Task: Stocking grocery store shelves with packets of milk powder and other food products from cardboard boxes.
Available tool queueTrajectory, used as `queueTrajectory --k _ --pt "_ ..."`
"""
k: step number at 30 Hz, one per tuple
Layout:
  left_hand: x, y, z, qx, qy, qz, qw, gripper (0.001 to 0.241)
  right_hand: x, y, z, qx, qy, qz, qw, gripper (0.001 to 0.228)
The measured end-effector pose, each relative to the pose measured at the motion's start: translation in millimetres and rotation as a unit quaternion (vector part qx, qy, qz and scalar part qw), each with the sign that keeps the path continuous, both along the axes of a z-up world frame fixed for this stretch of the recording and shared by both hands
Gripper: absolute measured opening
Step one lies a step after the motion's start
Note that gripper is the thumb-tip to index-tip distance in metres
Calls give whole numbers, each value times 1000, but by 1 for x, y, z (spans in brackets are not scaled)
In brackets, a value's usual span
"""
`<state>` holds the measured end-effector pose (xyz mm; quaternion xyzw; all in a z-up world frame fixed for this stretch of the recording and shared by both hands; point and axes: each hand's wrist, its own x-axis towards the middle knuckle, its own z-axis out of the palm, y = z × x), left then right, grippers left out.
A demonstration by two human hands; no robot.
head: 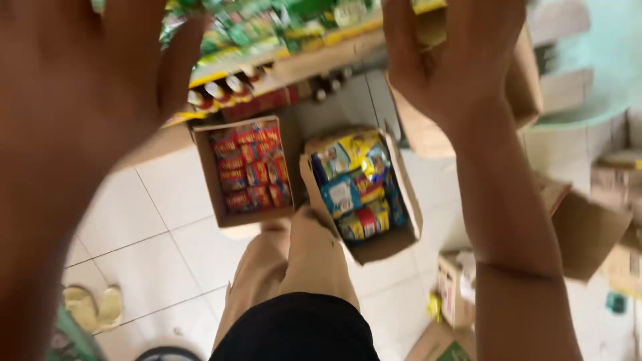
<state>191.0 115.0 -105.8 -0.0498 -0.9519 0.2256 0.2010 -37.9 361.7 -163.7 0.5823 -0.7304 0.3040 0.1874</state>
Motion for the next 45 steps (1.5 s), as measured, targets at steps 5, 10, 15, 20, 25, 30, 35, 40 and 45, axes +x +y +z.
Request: queueTrajectory --k 5,10,15,20,25,30,35,40,45 --pt "37 71 -177 420 -95 -76 899 51 23 87 -142 54 -160 -65 984 28" --pt "65 187 -394 591 -206 -15 780 59 72 182 -357 115 -401 -229 879 27" --pt "38 286 -531 708 -323 62 625 57 112 255 -565 183 -411 -335 828 46" --pt "52 360 -657 711 -339 80 611 46 107 257 -654 270 -346 -436 785 99" --pt "38 363 -652 729 -349 130 574 52 111 265 -668 314 -365 -420 770 79" --pt "15 349 -666 789 -282 174 517 69 132 237 -557 262 -313 -434 803 53" --pt "-22 320 -636 907 -132 399 36 69 180 220 -448 197 -297 -374 856 53" --pt "6 313 -620 933 -76 347 -56 42 230 232 -404 205 -311 -264 890 66" --pt "45 298 -590 938 -77 327 -88 29 242 234 -339 232 -296 -189 907 78"
